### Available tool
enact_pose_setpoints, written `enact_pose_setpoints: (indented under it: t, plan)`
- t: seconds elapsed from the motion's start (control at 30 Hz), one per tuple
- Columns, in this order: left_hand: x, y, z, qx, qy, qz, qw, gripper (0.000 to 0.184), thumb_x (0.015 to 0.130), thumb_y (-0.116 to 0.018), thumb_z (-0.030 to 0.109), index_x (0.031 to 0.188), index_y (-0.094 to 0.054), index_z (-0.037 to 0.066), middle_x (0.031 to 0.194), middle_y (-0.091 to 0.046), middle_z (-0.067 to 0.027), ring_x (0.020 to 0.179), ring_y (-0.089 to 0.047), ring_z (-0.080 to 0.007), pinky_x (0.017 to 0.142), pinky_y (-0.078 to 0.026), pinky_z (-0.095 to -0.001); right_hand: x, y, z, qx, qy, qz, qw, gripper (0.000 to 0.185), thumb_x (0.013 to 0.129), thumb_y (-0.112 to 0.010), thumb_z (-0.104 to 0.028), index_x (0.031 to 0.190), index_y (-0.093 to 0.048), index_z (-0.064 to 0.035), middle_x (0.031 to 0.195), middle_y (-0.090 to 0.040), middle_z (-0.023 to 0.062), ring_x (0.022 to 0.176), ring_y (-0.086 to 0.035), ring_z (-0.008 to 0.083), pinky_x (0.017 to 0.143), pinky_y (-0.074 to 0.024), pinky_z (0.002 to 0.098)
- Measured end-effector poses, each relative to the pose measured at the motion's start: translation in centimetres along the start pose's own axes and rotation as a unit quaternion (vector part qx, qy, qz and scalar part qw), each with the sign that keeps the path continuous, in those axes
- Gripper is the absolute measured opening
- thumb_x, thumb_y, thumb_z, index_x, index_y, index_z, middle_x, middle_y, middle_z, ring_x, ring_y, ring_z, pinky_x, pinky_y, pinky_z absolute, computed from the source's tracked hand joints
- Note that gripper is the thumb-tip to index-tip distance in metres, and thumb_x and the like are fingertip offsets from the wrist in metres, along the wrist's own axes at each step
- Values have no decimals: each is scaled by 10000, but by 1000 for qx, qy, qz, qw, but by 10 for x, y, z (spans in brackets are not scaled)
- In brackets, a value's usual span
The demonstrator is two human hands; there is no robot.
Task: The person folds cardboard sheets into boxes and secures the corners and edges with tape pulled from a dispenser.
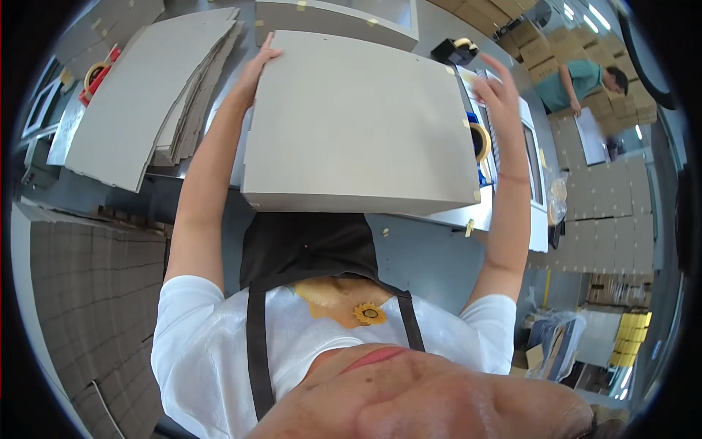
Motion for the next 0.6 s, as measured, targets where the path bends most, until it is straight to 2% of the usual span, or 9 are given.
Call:
enact_pose_setpoints:
  t: [0.1,0.17,0.23,0.3,0.33,0.4,0.43,0.53,0.6]
  plan:
    - [-12,-8,7,8,7,12,1000,823,789,-560,355,1472,-144,163,1436,-300,-130,1252,-368,-232,1005,-295,-291,65,-116,-49,19,50,-175,983,450,849,-587,-154,1261,-455,-29,680,-545,14,659,-476,84,605,-380,218]
    - [-4,-3,2,0,1,1,1000,827,788,-554,349,1472,-138,144,1443,-290,-129,1259,-358,-227,1007,-291,-285,101,-192,-59,-8,-17,-279,960,491,807,-671,-186,1248,-463,-124,1031,-531,96,901,-506,141,791,-422,227]
    - [0,-1,-1,-13,-1,-3,1000,825,787,-553,343,1472,-139,142,1443,-289,-128,1258,-356,-225,1008,-290,-283,127,-251,-57,0,32,-281,959,469,809,-663,-159,1226,-464,-80,851,-563,33,764,-528,110,704,-450,261]
    - [-1,-5,-3,-35,16,-9,999,820,782,-548,320,1471,-143,137,1435,-300,-130,1250,-360,-219,1008,-288,-279,138,-294,-51,15,36,-290,956,501,789,-630,-186,1237,-471,-27,721,-616,46,636,-542,101,571,-436,241]
    - [1,-4,-3,-36,13,-7,999,820,782,-548,320,1471,-143,137,1435,-300,-130,1250,-360,-219,1008,-288,-279,142,-307,-53,13,40,-291,956,501,789,-630,-186,1237,-471,-27,721,-616,46,636,-542,101,571,-436,241]
    - [2,-5,-5,-33,11,2,999,841,777,-545,306,1475,-105,142,1423,-313,-138,1235,-373,-222,999,-299,-281,148,-329,-36,-87,-17,-309,947,544,778,-620,-150,1256,-431,27,690,-577,51,621,-520,112,561,-417,244]
    - [-14,-17,14,-47,4,-9,999,874,772,-542,298,1477,-49,146,1444,-270,-154,1267,-347,-235,1019,-285,-301,150,-336,-31,-94,-26,-318,943,565,742,-601,-161,1253,-441,20,683,-620,82,595,-562,142,558,-463,265]
    - [-8,-8,16,-59,-50,47,996,881,778,-531,294,1475,-12,150,1476,-200,-153,1312,-296,-245,1045,-259,-325,154,-341,-20,-132,-59,-319,937,585,746,-588,-161,1256,-421,72,673,-625,104,575,-568,148,550,-472,265]
    - [-8,-9,15,-64,-47,45,996,880,779,-525,292,1474,-5,148,1488,-172,-146,1333,-261,-247,1058,-239,-331,156,-343,-17,-148,-62,-318,934,580,750,-580,-162,1248,-422,91,679,-631,114,565,-570,150,539,-474,264]
Point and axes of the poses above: each hand's wrist, its own x-axis towards the middle knuckle, its own y-axis out of the back of the hand, z = x × y, the point moved 10 cm from there along x, towards the middle knuckle
